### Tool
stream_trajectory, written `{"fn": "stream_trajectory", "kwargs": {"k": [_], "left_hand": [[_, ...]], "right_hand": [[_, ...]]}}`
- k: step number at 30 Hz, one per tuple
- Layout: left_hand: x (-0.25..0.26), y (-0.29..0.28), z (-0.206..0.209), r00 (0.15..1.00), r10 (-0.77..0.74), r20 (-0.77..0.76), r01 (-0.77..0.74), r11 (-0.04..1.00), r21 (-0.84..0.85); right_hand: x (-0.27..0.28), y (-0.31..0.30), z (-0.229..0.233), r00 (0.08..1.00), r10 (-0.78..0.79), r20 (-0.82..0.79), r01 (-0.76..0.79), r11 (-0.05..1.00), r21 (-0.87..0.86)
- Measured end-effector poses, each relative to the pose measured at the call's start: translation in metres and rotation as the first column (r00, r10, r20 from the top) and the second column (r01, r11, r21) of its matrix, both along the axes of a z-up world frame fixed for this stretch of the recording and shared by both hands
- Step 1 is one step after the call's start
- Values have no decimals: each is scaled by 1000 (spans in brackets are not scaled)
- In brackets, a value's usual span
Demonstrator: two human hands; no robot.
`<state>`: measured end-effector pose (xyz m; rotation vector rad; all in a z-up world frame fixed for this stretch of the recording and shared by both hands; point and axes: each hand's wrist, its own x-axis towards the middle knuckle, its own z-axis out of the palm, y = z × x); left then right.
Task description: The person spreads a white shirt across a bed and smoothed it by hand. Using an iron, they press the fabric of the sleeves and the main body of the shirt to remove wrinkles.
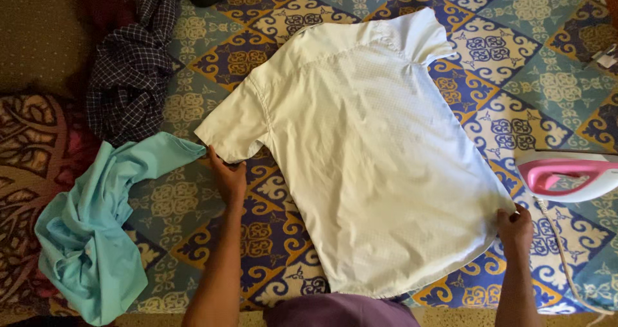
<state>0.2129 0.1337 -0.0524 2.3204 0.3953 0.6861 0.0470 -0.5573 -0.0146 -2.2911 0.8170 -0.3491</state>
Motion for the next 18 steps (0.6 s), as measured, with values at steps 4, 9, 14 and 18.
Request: {"fn": "stream_trajectory", "kwargs": {"k": [4, 9, 14, 18], "left_hand": [[-7, -4, 17, 966, 19, -256, -81, 969, -232], [-16, -3, 28, 920, 5, -391, -107, 965, -239], [0, 36, -1, 932, 28, -360, -183, 897, -402], [41, 76, -40, 972, 137, -191, -191, 934, -302]], "right_hand": [[3, -2, 0, 998, -28, -62, 24, 998, -64], [6, 0, -2, 995, -59, -79, 54, 997, -62], [4, 2, -1, 992, -99, -77, 104, 993, 57], [6, 4, 2, 991, -93, -100, 92, 996, -17]]}}
